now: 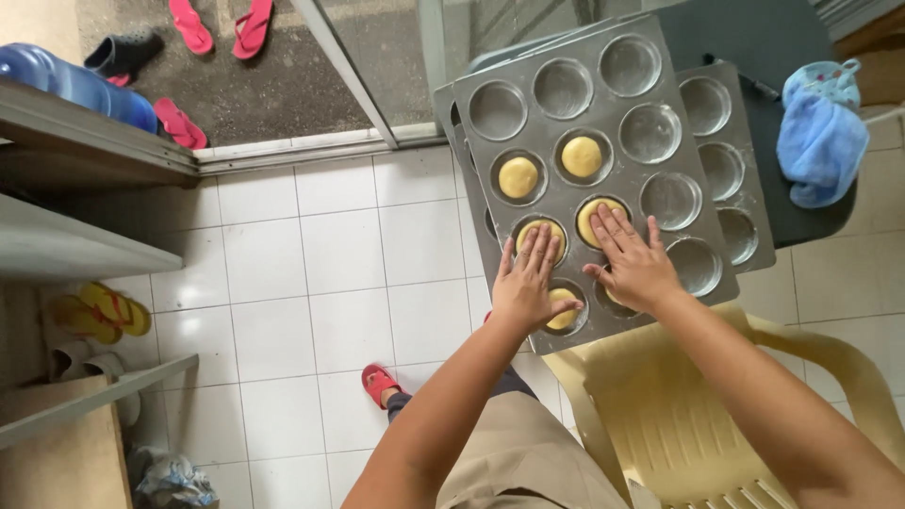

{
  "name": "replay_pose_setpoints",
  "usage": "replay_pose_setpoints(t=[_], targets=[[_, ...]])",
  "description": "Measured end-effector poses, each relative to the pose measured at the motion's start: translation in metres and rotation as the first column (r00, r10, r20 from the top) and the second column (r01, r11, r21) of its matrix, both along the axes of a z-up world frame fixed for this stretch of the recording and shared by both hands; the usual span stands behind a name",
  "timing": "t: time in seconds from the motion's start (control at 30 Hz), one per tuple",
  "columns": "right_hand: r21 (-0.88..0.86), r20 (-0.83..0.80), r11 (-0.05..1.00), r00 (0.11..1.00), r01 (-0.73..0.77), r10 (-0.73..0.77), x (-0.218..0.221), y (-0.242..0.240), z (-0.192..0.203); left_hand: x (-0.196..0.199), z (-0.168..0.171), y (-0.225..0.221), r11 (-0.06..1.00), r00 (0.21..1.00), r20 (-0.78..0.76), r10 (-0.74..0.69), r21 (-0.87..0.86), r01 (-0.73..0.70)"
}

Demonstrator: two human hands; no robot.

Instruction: Dividing dough from a large mass, rolling it into uniform balls, and placing them into muffin tins for baking.

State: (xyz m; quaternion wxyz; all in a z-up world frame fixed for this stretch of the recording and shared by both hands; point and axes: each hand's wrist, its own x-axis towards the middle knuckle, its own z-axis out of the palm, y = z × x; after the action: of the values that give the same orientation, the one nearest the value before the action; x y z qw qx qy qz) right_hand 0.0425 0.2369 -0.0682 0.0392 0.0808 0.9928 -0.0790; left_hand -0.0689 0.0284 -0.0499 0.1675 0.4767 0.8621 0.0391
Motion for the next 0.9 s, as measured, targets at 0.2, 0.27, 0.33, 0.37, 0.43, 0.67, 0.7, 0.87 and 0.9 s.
replay_pose_setpoints(t=[0.2,0.27,0.33,0.37,0.43,0.67,0.7,0.87,0.9], targets=[[0.171,-0.051,0.985,0.998,-0.023,0.032,-0.02,0.001,0.075,0.003,0.031,0.002,0.998,0.99,-0.14,-0.023,-0.063,0.014],[0.153,-0.193,0.988,0.981,0.023,0.007,-0.023,-0.007,0.115,0.002,0.063,-0.004,0.999,0.994,-0.105,0.031,0.019,-0.03],[0.079,-0.466,0.99,0.883,0.114,-0.065,-0.027,-0.016,0.144,0.001,0.086,-0.014,0.907,0.989,-0.042,0.139,0.406,-0.11],[0.085,-0.471,0.992,0.881,0.095,-0.044,-0.022,-0.022,0.142,0.001,0.092,-0.03,0.902,0.986,-0.046,0.159,0.413,-0.126],[-0.393,-0.393,0.872,0.804,0.293,-0.447,-0.014,-0.039,0.138,-0.001,0.105,-0.067,0.853,0.975,0.075,0.208,0.474,-0.219],[-0.357,0.242,0.909,0.919,-0.214,0.312,0.061,-0.192,0.028,0.065,-0.046,-0.405,0.893,0.848,0.304,0.435,-0.026,-0.449],[-0.456,0.372,0.851,0.813,-0.26,0.448,0.06,-0.218,0.022,0.086,-0.059,-0.471,0.822,0.764,0.305,0.568,-0.259,-0.508],[-0.397,0.536,0.91,0.774,-0.12,0.336,0.014,-0.351,0.038,0.204,-0.186,-0.809,0.481,0.443,0.219,0.869,-0.576,-0.66],[-0.329,0.559,0.936,0.772,-0.127,0.301,-0.003,-0.376,0.05,0.215,-0.183,-0.846,0.447,0.407,0.201,0.891,-0.554,-0.702]])
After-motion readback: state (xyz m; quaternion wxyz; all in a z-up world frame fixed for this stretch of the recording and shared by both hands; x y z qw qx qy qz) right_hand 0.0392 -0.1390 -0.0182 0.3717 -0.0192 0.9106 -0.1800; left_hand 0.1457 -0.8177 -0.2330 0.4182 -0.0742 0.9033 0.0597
